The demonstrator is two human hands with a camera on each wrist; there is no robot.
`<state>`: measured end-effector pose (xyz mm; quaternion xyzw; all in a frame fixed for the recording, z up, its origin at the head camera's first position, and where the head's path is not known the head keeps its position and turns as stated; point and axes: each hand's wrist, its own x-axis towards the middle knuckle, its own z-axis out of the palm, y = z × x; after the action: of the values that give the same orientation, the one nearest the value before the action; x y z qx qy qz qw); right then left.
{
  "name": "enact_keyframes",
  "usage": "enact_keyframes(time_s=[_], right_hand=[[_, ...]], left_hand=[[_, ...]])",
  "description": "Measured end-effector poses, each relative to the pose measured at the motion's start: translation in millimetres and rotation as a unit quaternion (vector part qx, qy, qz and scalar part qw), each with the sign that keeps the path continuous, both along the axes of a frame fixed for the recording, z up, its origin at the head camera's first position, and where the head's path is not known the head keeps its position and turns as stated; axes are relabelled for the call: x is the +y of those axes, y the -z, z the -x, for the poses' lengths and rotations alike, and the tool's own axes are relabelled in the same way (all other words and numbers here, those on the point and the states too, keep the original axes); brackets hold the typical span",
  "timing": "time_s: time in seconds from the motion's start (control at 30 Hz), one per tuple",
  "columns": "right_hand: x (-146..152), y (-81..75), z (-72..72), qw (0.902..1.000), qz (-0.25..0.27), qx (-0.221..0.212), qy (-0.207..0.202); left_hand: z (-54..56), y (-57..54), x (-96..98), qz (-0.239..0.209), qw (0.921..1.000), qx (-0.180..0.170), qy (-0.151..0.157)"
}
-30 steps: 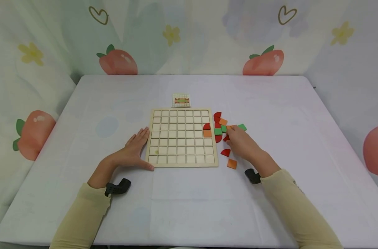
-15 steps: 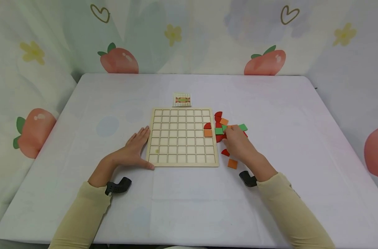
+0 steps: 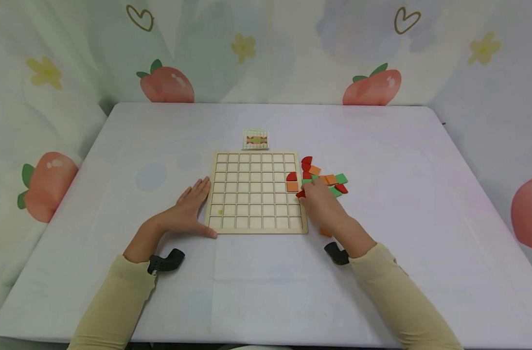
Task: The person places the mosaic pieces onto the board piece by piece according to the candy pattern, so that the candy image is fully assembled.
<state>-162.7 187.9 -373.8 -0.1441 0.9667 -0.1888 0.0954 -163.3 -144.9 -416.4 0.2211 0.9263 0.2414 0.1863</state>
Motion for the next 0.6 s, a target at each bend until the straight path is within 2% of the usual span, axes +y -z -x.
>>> enact_keyframes(time_s=[0.27,0.6], right_hand=[[-8,1.7,-2.5,0.9998,0.006,0.017,-0.004],[-20,3.7,-5.4,0.9998,-0.003,0.005,0.019]], left_hand=[[0.1,-0.8,0.0,-0.006,1.0,-0.003,0.0],[0.1,-0.9,-0.4,-0.005,1.0,0.004,0.006]])
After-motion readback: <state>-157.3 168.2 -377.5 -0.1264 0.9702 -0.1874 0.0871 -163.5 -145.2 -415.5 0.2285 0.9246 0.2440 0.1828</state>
